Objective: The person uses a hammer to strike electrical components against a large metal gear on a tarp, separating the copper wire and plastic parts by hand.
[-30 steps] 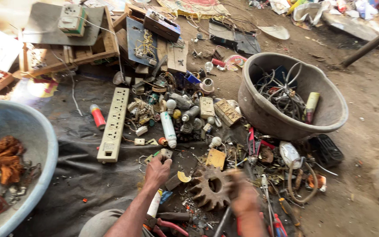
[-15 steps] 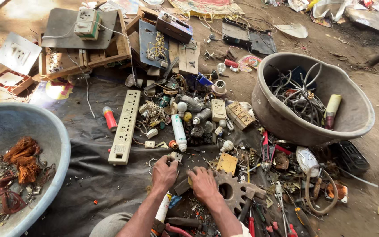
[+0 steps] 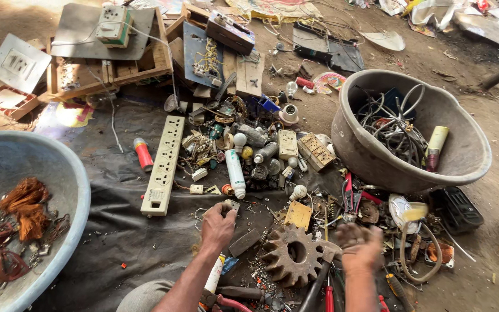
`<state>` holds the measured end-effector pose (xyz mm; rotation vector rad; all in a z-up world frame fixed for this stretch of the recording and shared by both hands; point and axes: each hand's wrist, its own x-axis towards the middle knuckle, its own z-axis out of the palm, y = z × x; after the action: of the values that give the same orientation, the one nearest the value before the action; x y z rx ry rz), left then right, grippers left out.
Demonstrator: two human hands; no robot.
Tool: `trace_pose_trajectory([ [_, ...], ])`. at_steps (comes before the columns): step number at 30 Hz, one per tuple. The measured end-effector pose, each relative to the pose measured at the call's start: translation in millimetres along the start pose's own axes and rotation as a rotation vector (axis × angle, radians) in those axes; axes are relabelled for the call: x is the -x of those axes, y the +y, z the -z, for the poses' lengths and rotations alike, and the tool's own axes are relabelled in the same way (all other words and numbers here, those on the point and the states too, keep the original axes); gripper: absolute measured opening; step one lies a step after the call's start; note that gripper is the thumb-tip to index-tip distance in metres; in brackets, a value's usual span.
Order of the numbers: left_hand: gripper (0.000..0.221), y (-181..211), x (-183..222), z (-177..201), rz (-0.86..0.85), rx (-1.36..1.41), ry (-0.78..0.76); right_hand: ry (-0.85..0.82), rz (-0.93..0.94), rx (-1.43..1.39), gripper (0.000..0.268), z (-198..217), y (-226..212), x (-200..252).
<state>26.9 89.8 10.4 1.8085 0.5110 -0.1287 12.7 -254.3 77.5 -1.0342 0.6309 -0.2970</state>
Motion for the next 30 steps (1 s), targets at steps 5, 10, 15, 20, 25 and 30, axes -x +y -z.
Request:
trace_pose_trajectory([
  [5,0.034,10.2,3.6,6.0,0.079,0.009,0.018,-0.192,0.191,1.080,0.027,-35.8,58.2,8.1],
  [10,0.033,18.4,4.2,17.3,0.167,0.121,0.073,-0.586,0.456,1.701,0.028,-92.2,108.4,-22.0],
  [15,0.035,19.2,1.5,15.5,0.162,0.090,0.054,-0.721,0.278,2.229,0.030,-113.1,141.1,-80.7],
  [20,0.035,11.9,-8.0,7.6,0.142,0.126,0.054,-0.717,0.427,2.282,0.022,-102.1,163.0,-113.1],
  [25,0.032,6.7,-9.0,3.1,0.142,0.117,0.005,-0.832,0.314,2.057,0.014,-115.6,131.3,-92.3],
  [30,0.028,5.5,-6.0,2.3,0.134,0.177,-0.051,-0.757,0.103,1.754,0.023,-140.0,89.0,-47.2],
])
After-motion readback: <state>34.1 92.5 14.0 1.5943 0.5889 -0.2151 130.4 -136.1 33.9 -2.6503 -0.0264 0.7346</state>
